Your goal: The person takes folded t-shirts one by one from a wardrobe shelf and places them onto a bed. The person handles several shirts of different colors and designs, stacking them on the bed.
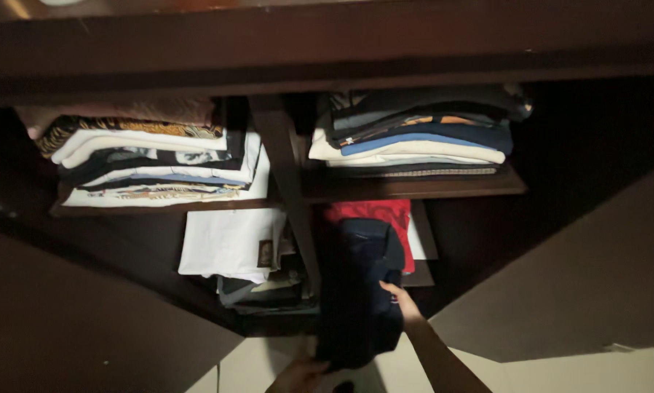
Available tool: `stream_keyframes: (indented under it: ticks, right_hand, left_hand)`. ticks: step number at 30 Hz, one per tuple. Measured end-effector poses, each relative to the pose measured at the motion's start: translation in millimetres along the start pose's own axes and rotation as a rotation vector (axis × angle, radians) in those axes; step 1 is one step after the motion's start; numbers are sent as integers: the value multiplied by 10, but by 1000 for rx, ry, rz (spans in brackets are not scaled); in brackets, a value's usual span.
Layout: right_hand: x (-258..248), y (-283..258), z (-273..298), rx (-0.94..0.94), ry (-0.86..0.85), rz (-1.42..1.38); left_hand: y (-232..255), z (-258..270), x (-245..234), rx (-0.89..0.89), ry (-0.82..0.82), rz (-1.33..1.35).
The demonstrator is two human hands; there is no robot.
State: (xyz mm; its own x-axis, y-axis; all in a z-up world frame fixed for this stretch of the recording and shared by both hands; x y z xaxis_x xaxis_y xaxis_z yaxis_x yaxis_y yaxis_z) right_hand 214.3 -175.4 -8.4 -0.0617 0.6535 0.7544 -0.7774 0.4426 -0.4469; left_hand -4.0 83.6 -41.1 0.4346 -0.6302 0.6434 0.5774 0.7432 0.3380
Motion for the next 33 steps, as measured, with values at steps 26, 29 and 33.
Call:
stream_keyframes:
  ticks: [26, 29, 33]
  right_hand:
    - [-235, -166, 1174, 144, -335, 76]
    - [184, 47, 1309, 185, -255, 79]
    - [813, 285, 1470, 214, -228, 200]
  left_hand:
    - [73, 945, 1528, 764, 167, -126]
    - [-84, 1430, 1542, 941, 280, -270]
    - [-339, 1939, 1496, 905, 501, -235]
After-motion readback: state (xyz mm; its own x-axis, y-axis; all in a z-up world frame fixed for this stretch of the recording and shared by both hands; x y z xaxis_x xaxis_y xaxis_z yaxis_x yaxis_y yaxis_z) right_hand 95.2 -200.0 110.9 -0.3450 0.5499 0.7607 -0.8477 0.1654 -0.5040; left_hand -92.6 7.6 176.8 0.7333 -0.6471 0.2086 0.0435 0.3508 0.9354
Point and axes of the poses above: each hand's wrist, its own z-axis away from the middle knuckle, its own x-axis out of the palm, y = z × x, the point moved 1 cm from there along -z, towards the middle knuckle, and after that the axes turned 5 degrees about z, right-handed, at the moved point
